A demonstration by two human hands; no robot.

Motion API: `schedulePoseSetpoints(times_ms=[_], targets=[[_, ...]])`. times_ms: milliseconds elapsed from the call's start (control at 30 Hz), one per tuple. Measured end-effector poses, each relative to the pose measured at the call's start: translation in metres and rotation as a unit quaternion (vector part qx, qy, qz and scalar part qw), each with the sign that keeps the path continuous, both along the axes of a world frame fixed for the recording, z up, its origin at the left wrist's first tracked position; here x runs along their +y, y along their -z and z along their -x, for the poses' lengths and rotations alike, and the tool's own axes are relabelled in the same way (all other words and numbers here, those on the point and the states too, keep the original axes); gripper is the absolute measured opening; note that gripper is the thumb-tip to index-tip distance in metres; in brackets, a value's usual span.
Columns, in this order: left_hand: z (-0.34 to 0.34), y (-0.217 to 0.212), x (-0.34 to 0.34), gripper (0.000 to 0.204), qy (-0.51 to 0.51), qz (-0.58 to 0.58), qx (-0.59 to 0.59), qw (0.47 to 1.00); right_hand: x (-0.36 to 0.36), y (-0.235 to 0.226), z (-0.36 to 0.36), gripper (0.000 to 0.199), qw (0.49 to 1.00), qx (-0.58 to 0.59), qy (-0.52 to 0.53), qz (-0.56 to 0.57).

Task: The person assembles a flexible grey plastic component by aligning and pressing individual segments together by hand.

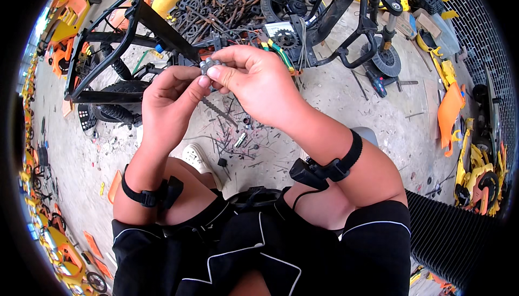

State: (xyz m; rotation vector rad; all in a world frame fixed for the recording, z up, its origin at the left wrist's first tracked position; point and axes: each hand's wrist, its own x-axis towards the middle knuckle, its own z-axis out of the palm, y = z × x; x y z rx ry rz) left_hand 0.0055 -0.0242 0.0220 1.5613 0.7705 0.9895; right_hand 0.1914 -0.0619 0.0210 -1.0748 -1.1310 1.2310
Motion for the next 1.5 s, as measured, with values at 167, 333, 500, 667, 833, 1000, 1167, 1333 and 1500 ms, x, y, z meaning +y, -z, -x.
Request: schedulePoseSetpoints(times_ms=[167, 333, 500, 667, 833, 1000, 1167, 1333, 1500], targets=[[0.001, -0.002, -0.002, 0.013, -0.044, -0.118, 0.098, 0.987, 0.0, -0.002, -0.001, 0.027, 1.0, -0.023, -0.018, -0.01], [0.002, -0.011, -0.004, 0.014, -0.071, -0.274, 0.19, 0.94, 0.002, 0.002, -0.001, 0.029, 0.999, -0.033, -0.028, -0.01], [0.0, -0.01, -0.004, 0.02, -0.063, -0.288, 0.191, 0.936, 0.001, 0.001, 0.004, 0.025, 0.999, -0.043, 0.0, -0.005], [0.0, -0.01, -0.004, 0.025, -0.049, -0.237, 0.188, 0.952, 0.0, -0.001, 0.008, 0.023, 0.996, -0.071, 0.033, -0.031], [-0.001, -0.009, -0.004, 0.024, -0.042, -0.17, 0.174, 0.969, -0.001, 0.0, 0.009, 0.022, 0.999, -0.04, 0.036, -0.008], [-0.003, -0.01, -0.005, 0.023, -0.035, -0.131, 0.159, 0.978, -0.002, 0.001, 0.007, 0.021, 1.0, -0.004, 0.019, 0.001], [0.0, -0.006, 0.001, 0.02, -0.051, -0.163, 0.147, 0.974, -0.001, 0.0, 0.004, 0.02, 1.0, 0.005, 0.021, 0.001], [0.002, -0.005, 0.002, 0.019, -0.062, -0.202, 0.141, 0.967, -0.001, 0.0, 0.003, 0.019, 1.0, -0.012, 0.013, -0.009], [0.006, -0.008, 0.004, 0.023, -0.037, -0.209, 0.17, 0.962, -0.001, 0.0, 0.003, 0.018, 1.0, 0.006, 0.01, -0.028]])
